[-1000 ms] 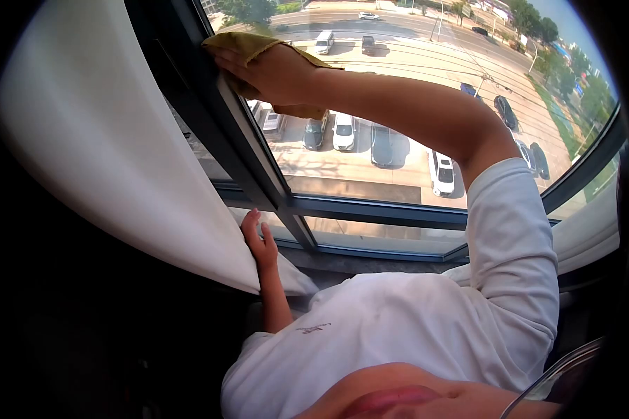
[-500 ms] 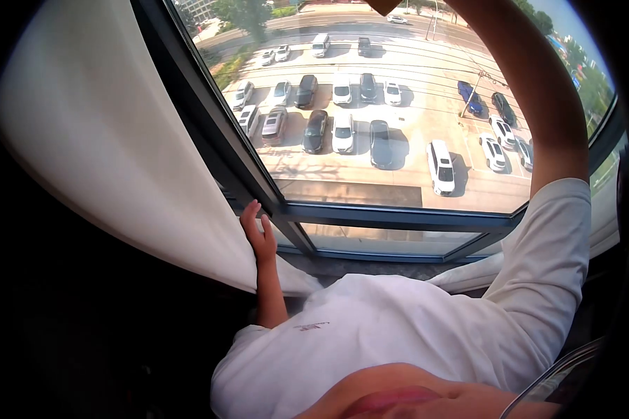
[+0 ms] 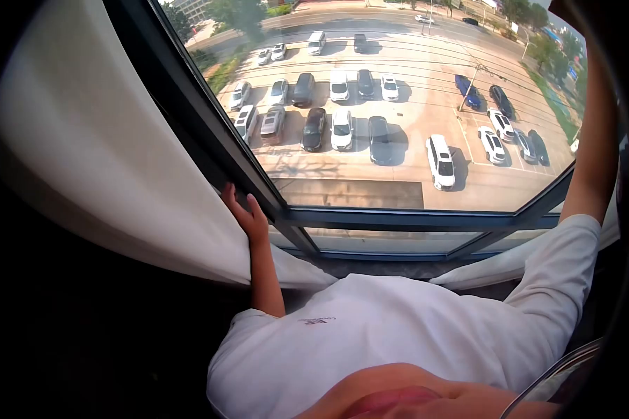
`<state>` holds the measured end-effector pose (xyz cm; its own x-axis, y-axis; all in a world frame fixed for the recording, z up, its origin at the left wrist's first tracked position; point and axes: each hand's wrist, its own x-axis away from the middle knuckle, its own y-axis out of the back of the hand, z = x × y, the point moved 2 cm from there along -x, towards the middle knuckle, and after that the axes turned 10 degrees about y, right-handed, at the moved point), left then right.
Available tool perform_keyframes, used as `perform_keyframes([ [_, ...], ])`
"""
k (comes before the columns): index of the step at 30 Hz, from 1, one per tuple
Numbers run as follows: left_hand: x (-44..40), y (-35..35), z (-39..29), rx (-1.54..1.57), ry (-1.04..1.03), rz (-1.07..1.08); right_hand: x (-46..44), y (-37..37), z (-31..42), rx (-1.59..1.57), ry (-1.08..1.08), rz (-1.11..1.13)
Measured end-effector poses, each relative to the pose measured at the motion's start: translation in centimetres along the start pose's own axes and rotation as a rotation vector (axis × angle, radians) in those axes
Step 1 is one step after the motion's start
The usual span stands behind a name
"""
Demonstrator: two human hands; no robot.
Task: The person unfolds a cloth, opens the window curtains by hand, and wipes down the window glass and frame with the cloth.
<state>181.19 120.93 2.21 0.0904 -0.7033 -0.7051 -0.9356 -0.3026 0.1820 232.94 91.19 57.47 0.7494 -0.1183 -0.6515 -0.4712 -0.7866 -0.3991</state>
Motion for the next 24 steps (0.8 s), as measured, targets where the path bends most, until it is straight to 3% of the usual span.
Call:
perform_keyframes([
  [4,-0.3,-0.1,-1.6,-0.125,-0.033,-0.017,7.3,1.7,-7.4,0.105,-0.036,0.111],
  [7,-0.8,-1.6,0.4,-0.170,-0.003,0.007,11.9,2.9,-7.8,0.260,-0.157,0.359],
  [11,-0.2,-2.2,2.3,-0.170,0.051,0.063,16.2,5.5,-9.0,0.682,-0.229,0.926],
  [15,0.0,-3.3,3.7,-0.198,0.000,0.083,16.5,7.5,-8.7,1.048,0.041,1.568],
  [17,-0.2,-3.6,3.1,-0.231,-0.058,0.038,16.1,7.8,-8.9,0.918,-0.189,1.392],
  [20,-0.4,-4.0,1.7,-0.250,-0.093,-0.022,13.4,8.4,-9.6,0.452,-0.664,0.791],
  [22,-0.3,-4.3,1.6,-0.247,-0.085,-0.048,10.7,8.3,-9.1,0.146,-0.800,0.405],
  [24,-0.1,-4.5,1.7,-0.237,-0.068,-0.056,8.3,7.7,-9.6,-0.018,-0.826,0.157],
])
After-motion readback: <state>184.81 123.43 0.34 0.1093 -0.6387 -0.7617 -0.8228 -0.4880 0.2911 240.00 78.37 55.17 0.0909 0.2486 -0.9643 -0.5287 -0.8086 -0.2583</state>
